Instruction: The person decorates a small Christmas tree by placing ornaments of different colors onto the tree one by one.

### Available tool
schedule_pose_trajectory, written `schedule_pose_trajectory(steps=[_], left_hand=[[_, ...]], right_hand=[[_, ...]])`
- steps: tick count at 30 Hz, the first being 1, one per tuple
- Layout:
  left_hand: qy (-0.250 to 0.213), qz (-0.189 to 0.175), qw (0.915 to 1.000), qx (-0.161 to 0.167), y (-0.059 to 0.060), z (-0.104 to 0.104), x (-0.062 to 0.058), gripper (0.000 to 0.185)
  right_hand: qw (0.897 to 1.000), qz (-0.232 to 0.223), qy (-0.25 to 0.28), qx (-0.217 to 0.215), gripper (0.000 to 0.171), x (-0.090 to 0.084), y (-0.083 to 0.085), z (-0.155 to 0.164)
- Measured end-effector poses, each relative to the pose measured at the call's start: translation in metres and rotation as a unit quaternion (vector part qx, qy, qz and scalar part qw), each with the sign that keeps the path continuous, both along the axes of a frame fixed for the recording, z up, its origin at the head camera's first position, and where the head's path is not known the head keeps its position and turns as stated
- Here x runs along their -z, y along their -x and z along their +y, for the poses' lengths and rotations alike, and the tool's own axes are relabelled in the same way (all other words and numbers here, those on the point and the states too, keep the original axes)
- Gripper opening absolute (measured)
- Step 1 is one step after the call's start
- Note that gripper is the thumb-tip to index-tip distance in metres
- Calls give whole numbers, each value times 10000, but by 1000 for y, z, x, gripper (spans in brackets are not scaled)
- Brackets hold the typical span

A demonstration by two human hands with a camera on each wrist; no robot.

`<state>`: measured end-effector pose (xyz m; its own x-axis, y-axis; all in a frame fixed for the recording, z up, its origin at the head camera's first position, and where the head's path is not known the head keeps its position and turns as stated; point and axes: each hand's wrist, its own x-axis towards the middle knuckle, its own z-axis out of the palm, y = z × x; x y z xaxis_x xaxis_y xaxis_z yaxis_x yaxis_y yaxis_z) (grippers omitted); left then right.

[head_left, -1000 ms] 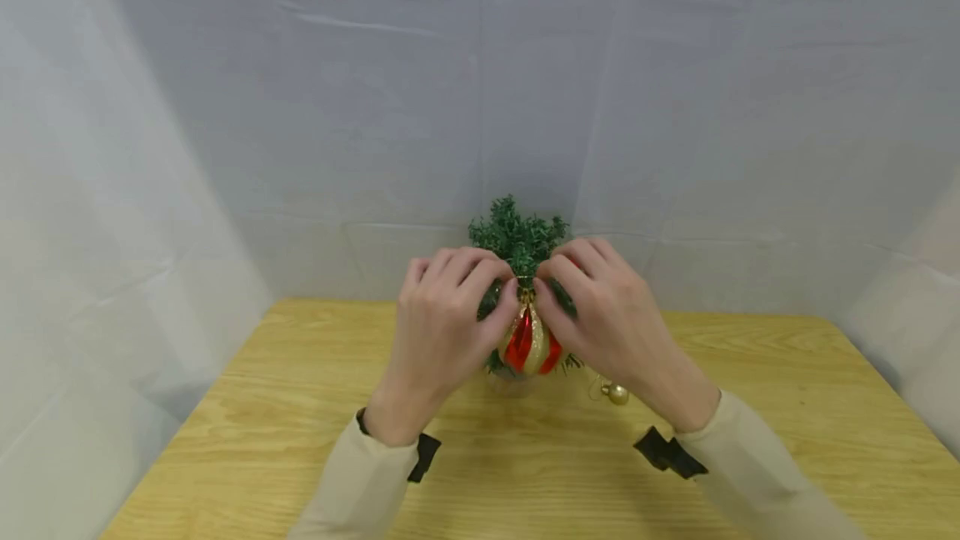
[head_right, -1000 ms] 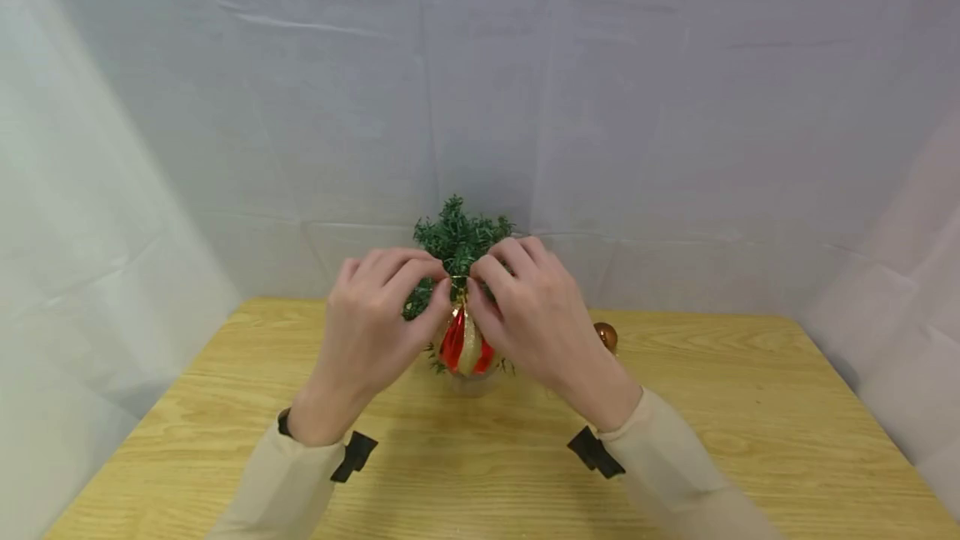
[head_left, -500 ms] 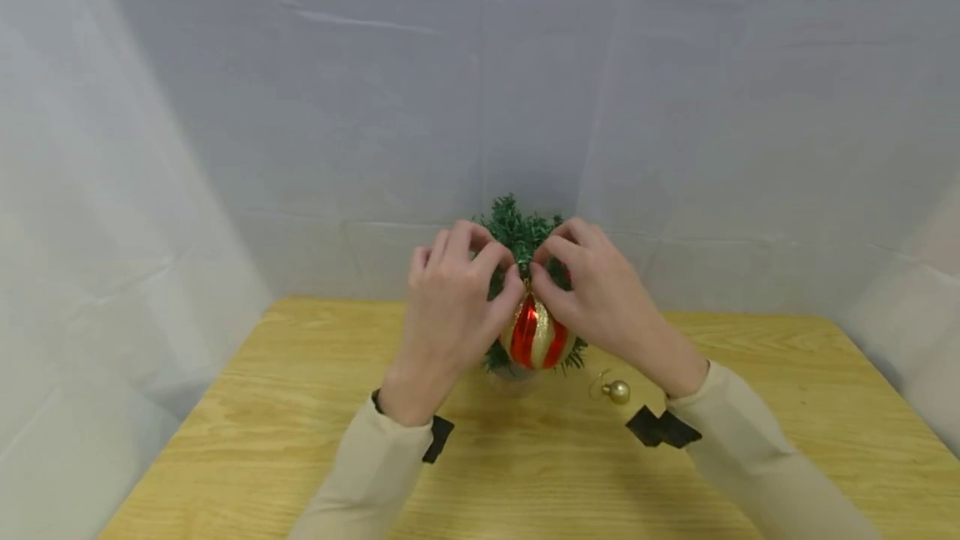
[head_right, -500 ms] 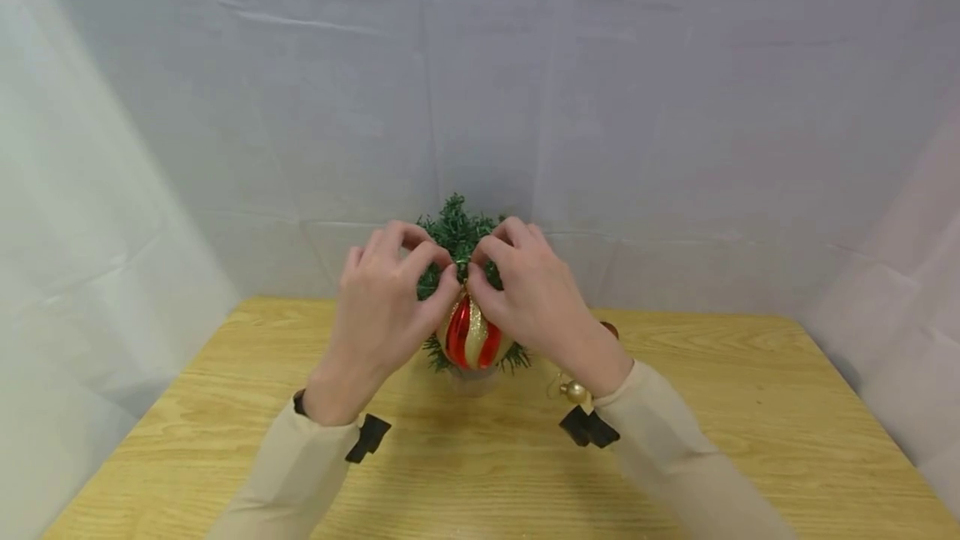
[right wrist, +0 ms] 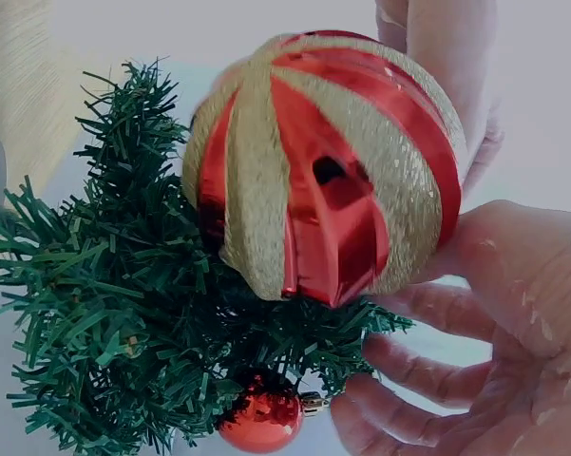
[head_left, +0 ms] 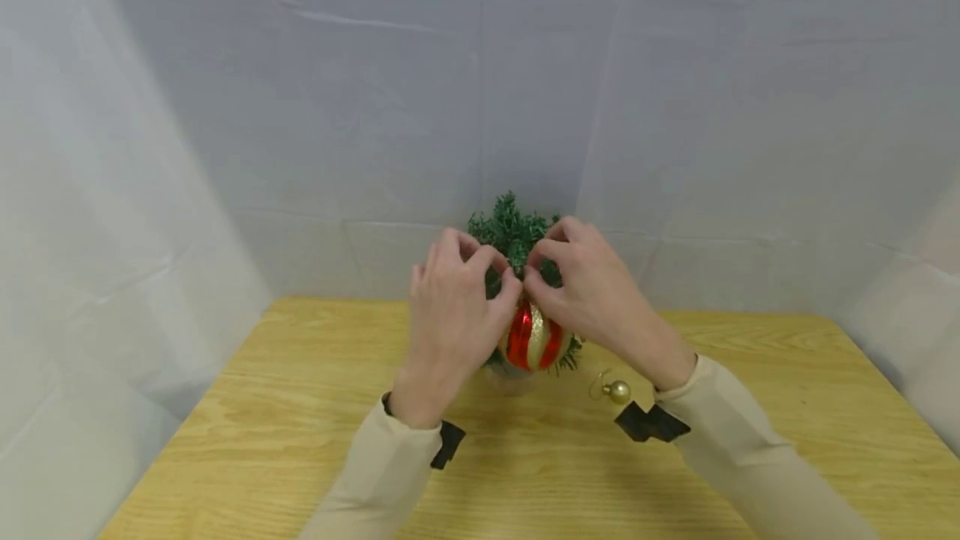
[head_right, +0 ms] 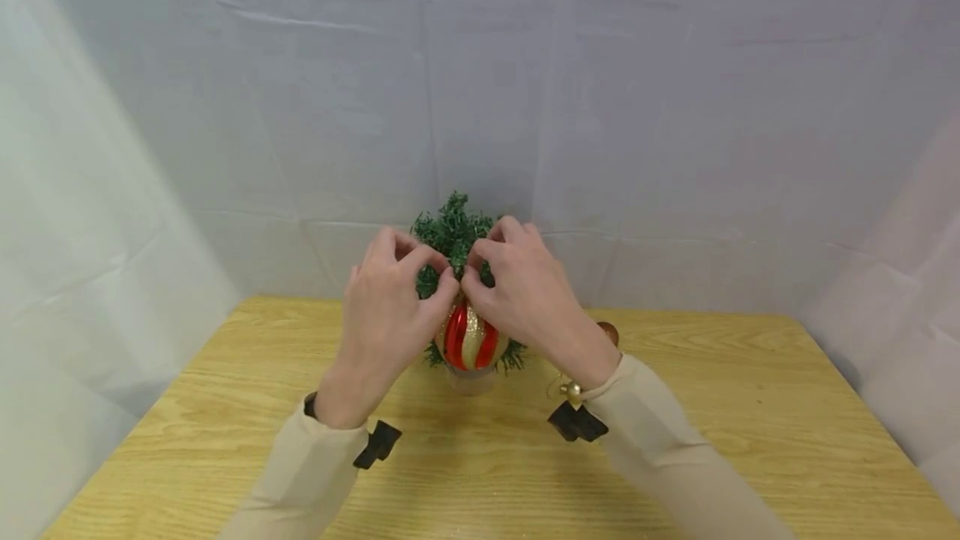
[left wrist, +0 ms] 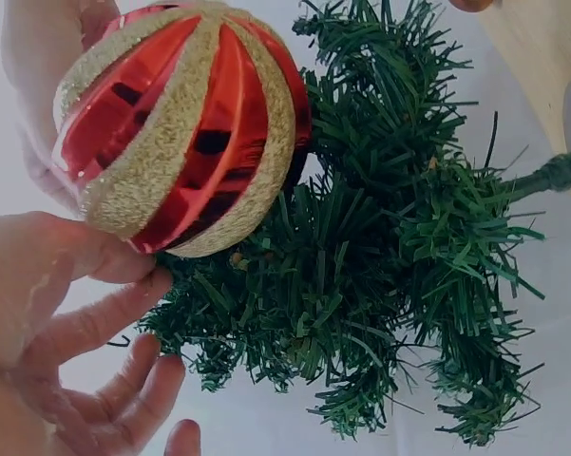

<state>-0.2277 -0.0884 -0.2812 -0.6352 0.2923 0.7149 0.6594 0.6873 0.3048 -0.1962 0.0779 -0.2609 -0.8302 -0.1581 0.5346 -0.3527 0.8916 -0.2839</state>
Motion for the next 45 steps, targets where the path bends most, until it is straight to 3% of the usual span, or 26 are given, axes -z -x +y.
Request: schedule_pose_trajectory(steps=[4,9,32,39,45], left_hand=[[-31,-250,9996,146,0,-1,1,11],[-70,-411,9984,371,3,-5,1,9],[-518,-471,9926,994,9,-14,9,10],[-791,-453,9871,1319,18,-28,19,9],[-761,-1004,9856,1128,28,-53,34,22]], right_hand=[[9998,-193,-85,-31,13,0,-1,1],[9997,-112,-119,-158,12,2,-3,3],[9965,449,433,-563,6,12,-13,22],[9937,874,538,-460,7,19,-27,49],[9945,897,516,-178,14,29,-41,80]])
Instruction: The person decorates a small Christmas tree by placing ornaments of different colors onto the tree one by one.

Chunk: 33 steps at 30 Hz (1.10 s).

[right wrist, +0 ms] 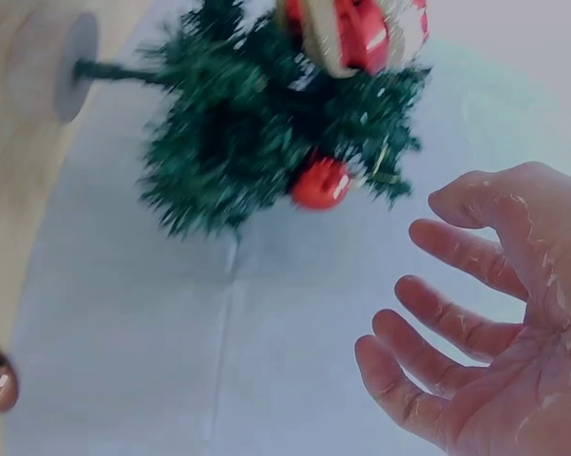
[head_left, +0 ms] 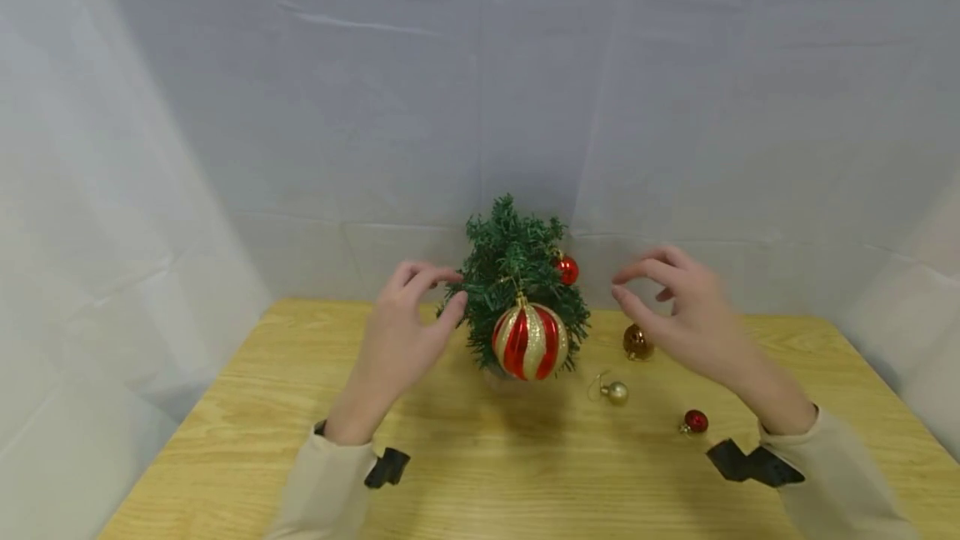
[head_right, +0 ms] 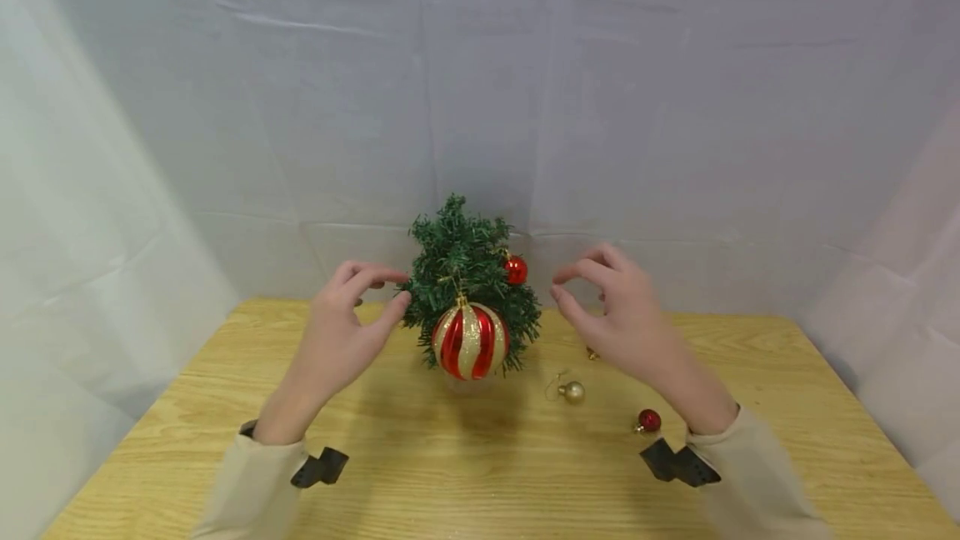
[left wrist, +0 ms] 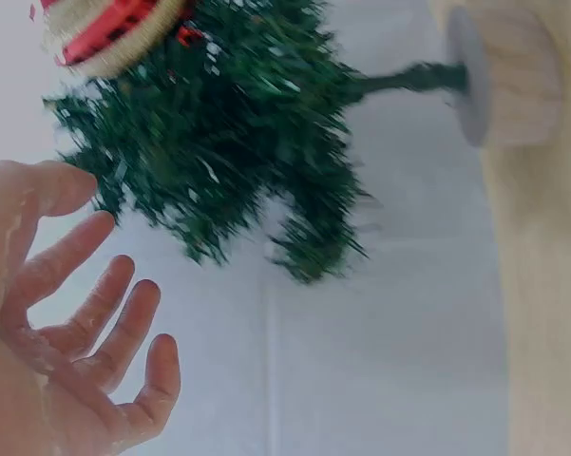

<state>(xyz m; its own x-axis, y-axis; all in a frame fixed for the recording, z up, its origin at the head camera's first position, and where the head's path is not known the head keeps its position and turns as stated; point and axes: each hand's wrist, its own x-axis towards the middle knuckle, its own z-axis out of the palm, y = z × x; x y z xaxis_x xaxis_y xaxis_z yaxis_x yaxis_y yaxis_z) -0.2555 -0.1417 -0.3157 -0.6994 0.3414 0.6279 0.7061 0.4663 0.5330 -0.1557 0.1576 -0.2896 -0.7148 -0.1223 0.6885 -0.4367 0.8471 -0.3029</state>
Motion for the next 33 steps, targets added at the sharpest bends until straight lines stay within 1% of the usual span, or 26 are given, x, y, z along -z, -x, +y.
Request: schedule_pose_trajectory(steps=[2,7,11,14,18,24,26,28,31,33], left_hand=[[96,-204,9997,-12,3,-7,5,27],[365,-595,9975,100,10,-17,16,36],[517,-783,9953,255,12,-19,23,38],[540,-843,9944,346,12,-20,26,38],[557,-869,9940,369,11,-19,27,35],[770,-932,9921,330,10,-20,29,28],[747,-1007,9917,298,9,-20,29,28],[626,-1074,9920,233,9,-21,28,29],[333,-1016,9942,127,11,-22,25,30],[159,-894,9958,95,13,-21,23,31]], right_hand=[[9999,-35,-26,101,15,4,-4,9],[9990,-273,-124,335,16,17,-11,30],[9975,-485,-214,474,15,30,-16,45],[9966,-591,-236,524,14,38,-20,53],[9951,-772,-277,545,13,48,-25,62],[9890,-1298,-346,610,9,64,-30,70],[9869,-1462,-354,584,9,70,-31,72],[9854,-1574,-391,526,9,76,-32,74],[9819,-1778,-443,471,11,82,-33,77],[9789,-1935,-470,465,11,85,-35,79]])
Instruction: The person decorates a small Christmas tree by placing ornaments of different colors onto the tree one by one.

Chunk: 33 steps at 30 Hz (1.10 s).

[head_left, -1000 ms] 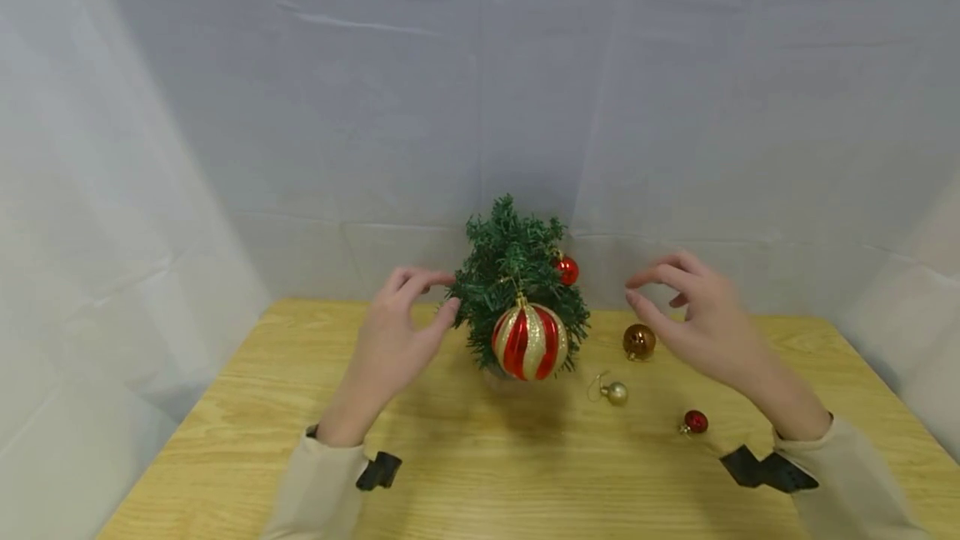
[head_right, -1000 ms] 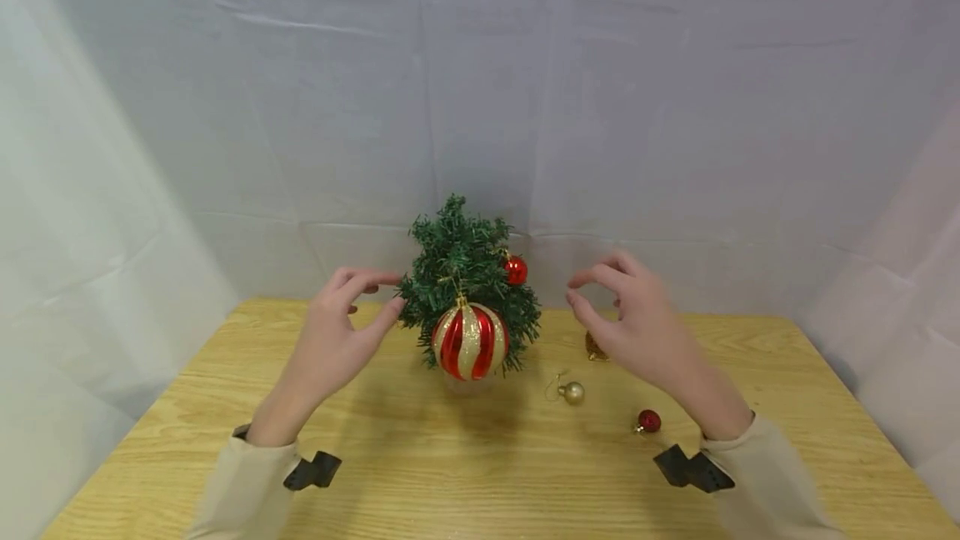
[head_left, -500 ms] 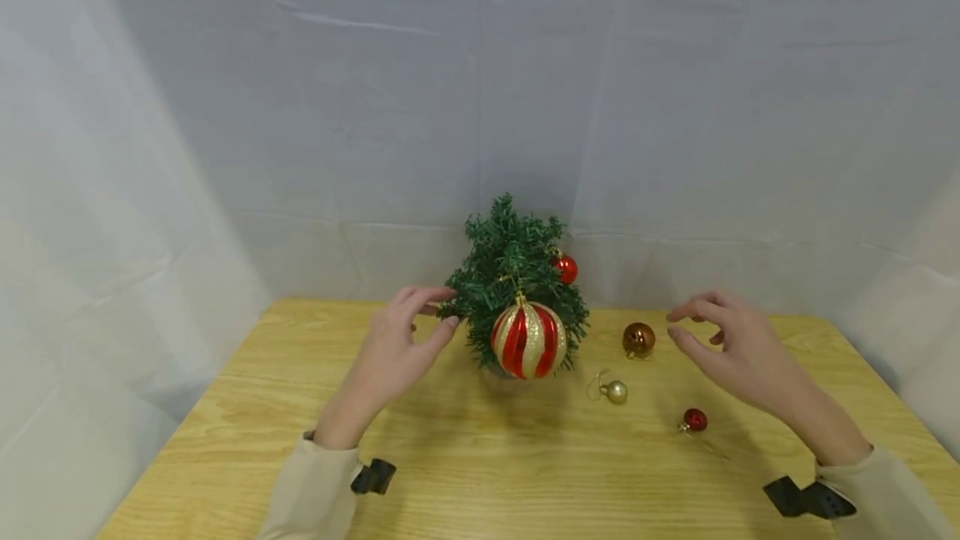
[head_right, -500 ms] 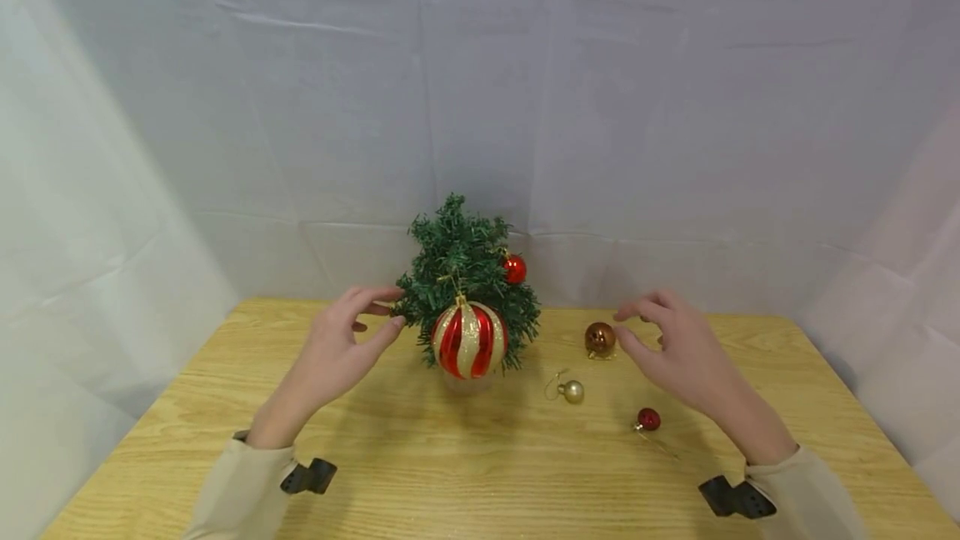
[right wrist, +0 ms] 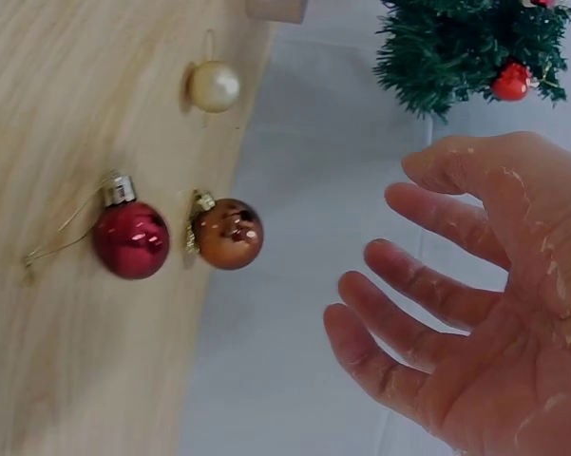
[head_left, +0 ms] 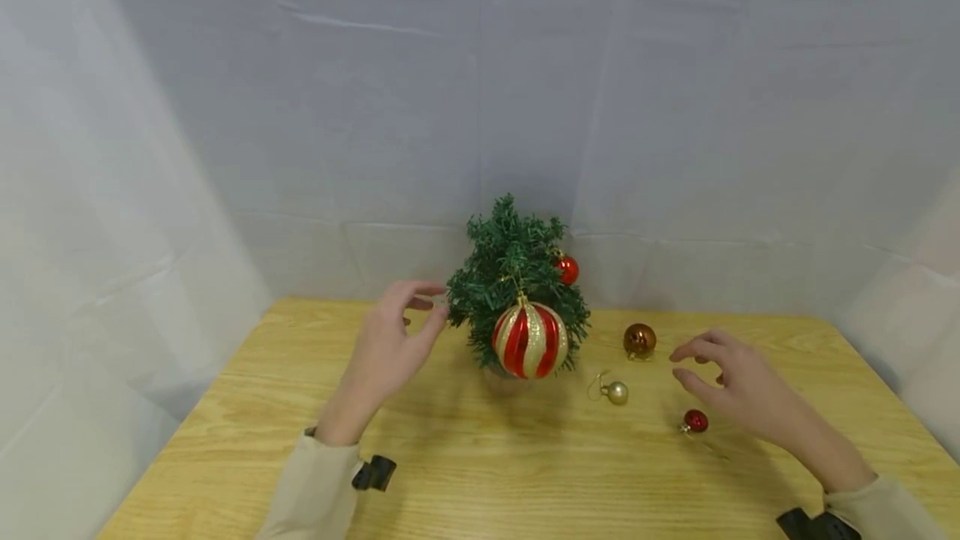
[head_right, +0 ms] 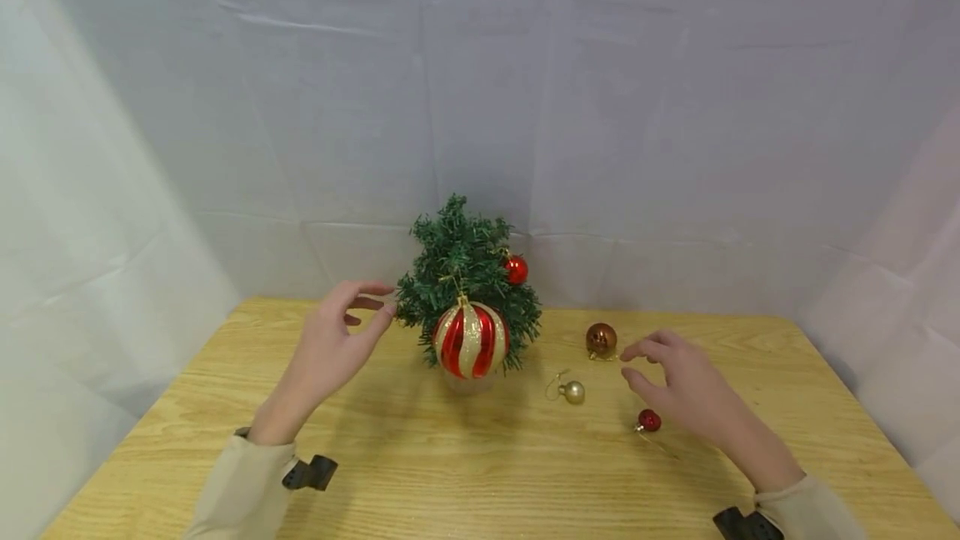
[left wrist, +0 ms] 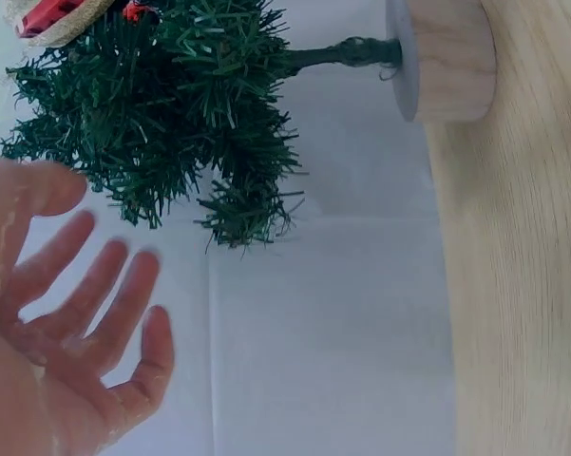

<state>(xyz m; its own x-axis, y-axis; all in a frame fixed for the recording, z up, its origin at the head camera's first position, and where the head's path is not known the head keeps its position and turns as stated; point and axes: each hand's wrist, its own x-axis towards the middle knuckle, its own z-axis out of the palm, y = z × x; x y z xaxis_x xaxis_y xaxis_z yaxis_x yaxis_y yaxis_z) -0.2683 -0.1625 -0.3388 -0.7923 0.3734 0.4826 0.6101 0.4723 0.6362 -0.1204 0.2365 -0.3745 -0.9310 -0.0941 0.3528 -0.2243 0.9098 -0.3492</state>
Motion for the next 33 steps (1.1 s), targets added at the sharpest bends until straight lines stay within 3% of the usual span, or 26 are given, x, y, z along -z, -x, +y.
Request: schedule_pose_trajectory(steps=[4,8,19,27,33], left_hand=[[-193,125,9997,84,6,3,-3,34],[-89,112,9995,299,11,5,-3,34],[5,516,9976,463,15,6,2,23],[55,899,9945,539,9,4,3,18],[50,1403,9878,674,4,3,7,18]], right_hand=[[9982,-604,31,28,12,5,-4,3],[9953,-965,94,8,14,13,-8,7],[9916,-1162,162,-535,18,30,-14,20],[9920,-1105,82,-609,18,35,-14,28],[9930,-1088,-167,-424,20,38,-15,32]])
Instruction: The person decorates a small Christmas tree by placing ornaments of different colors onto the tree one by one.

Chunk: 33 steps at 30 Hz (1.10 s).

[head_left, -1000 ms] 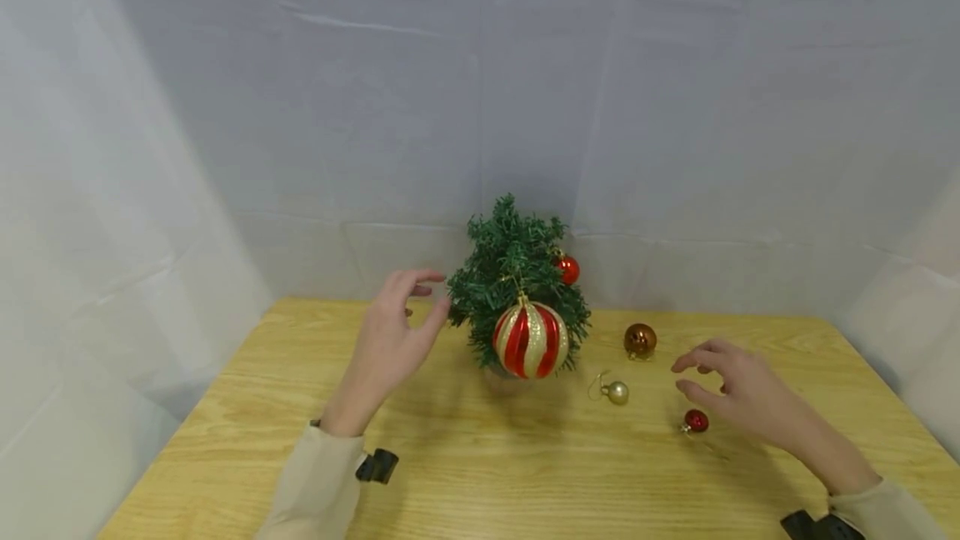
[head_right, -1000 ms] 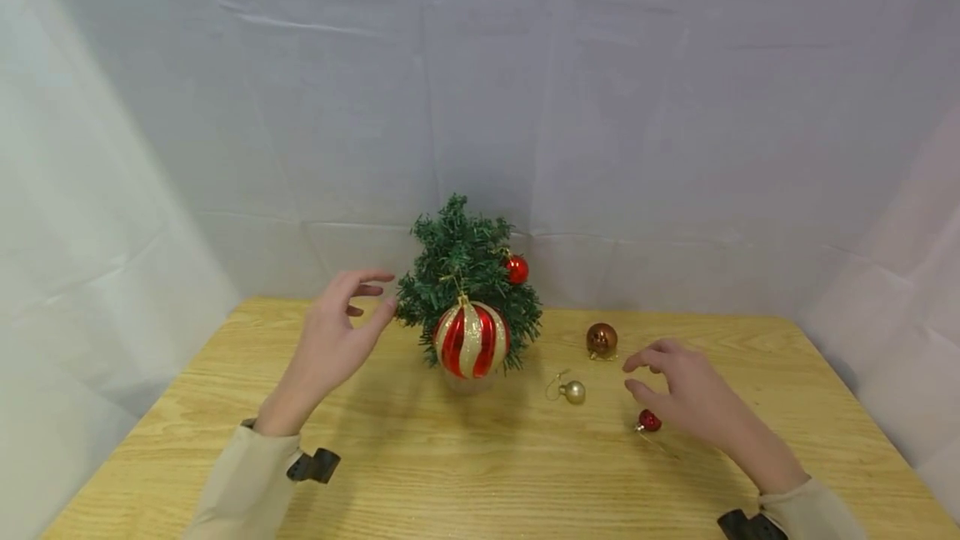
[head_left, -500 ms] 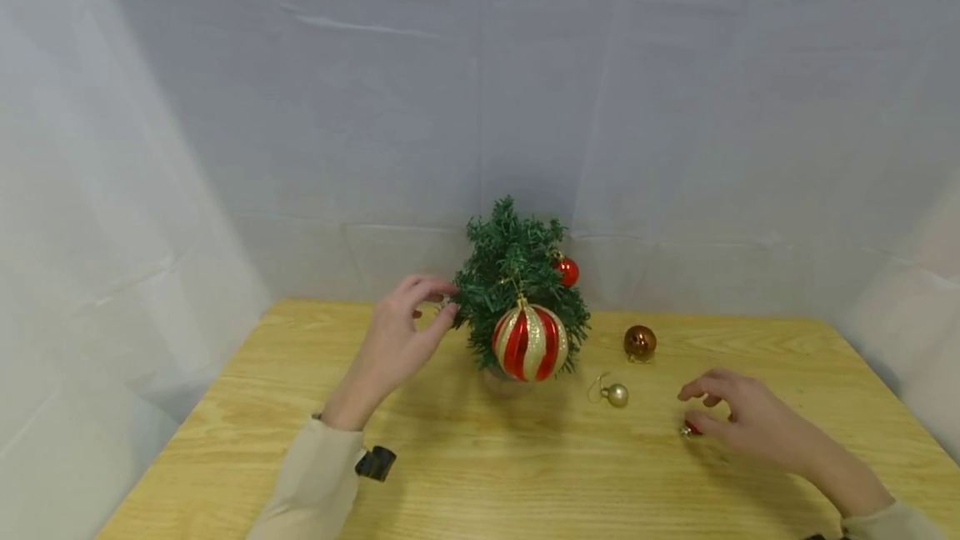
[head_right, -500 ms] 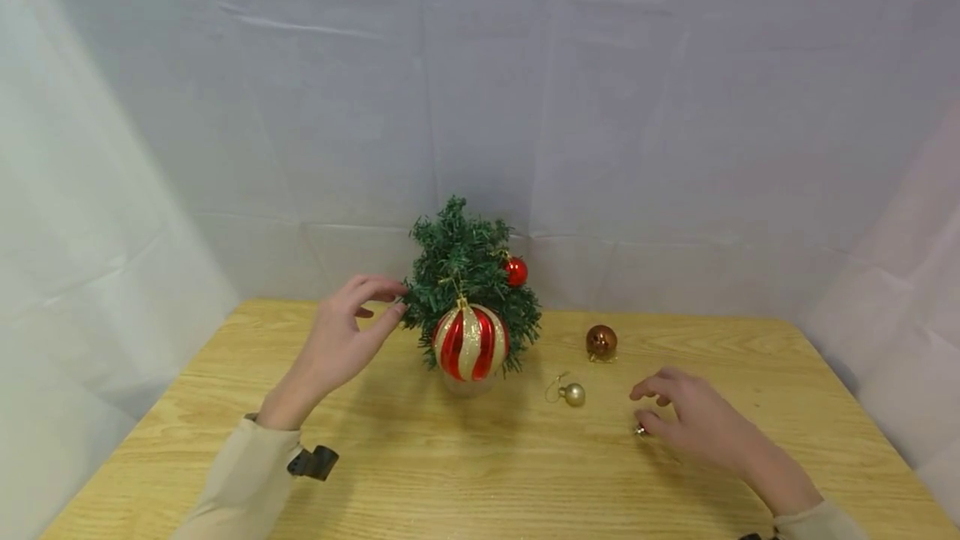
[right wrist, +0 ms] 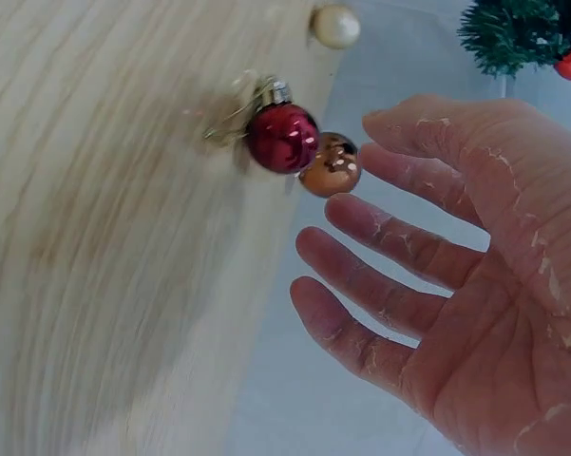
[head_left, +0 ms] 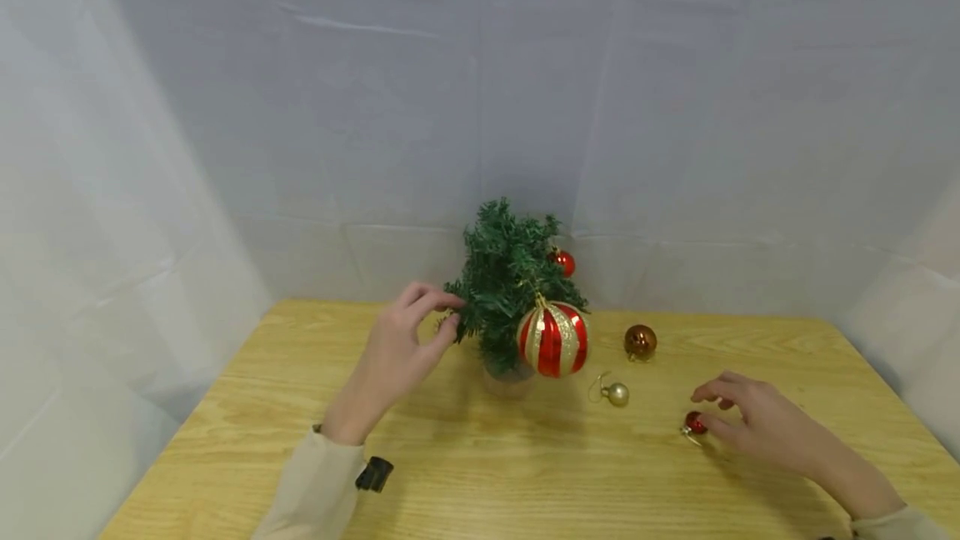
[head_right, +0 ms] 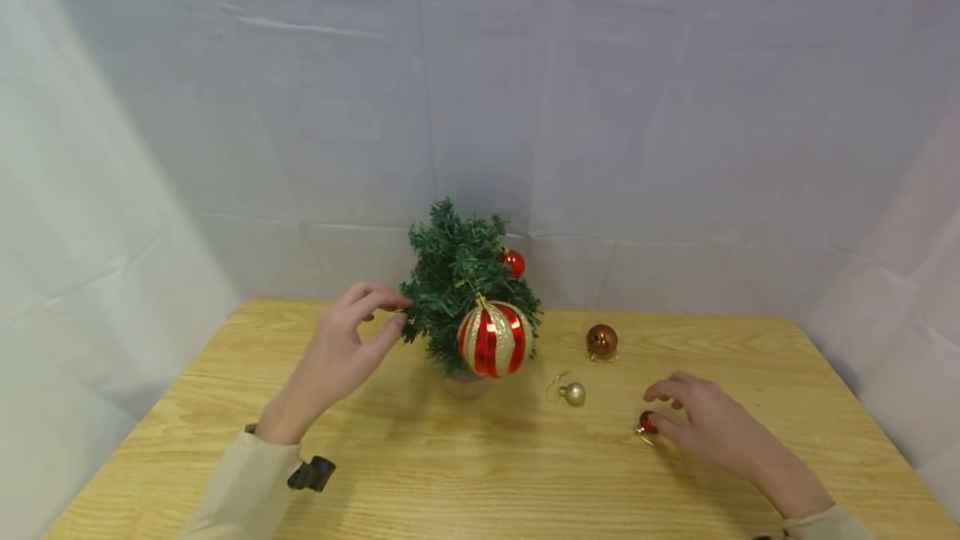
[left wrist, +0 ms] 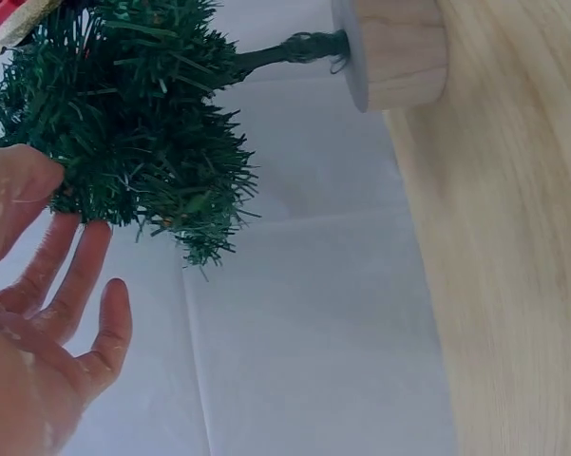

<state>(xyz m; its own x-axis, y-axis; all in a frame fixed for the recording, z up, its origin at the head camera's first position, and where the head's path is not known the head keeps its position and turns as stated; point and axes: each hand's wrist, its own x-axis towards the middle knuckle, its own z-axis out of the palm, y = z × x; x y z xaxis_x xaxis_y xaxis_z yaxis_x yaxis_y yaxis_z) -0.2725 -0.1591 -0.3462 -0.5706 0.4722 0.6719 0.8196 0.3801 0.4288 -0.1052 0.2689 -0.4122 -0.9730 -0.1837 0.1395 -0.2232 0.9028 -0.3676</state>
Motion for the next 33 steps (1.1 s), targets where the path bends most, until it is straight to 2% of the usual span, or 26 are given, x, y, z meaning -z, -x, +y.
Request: schedule_pose_trajectory(steps=[5,9,12,15,18,19,21,24,30,33], left_hand=[[-94,508,9985,154,-4,1,5,18],[-110,926,9954,219,-6,3,8,18],[-89,1289,9913,235,-7,5,8,18],[-51,1631,9864,222,-9,8,9,19],[11,1830,9829,205,-12,11,8,19],[43,1855,9824,199,-14,12,8,18],[110,1897,9816,197,-16,13,8,17],[159,2085,9777,204,-19,16,9,19],[232,2643,9640,157,-24,22,10,24],[253,2761,9607,151,-27,25,11,24]], right_hand=[[9993,144,-357,43,21,4,-1,2],[9920,881,-907,31,24,10,-1,0],[9789,1578,-1302,15,30,15,-1,-1],[9637,2115,-1617,-195,32,19,-1,1],[9479,2556,-1838,-487,19,24,0,4],[9417,2716,-1893,-594,21,25,1,5],[9305,2991,-1976,-748,37,29,3,7],[9203,3191,-2077,-893,55,31,4,9],[9124,3236,-2266,-1067,58,33,5,11],[9108,3222,-2325,-1121,58,33,5,12]])
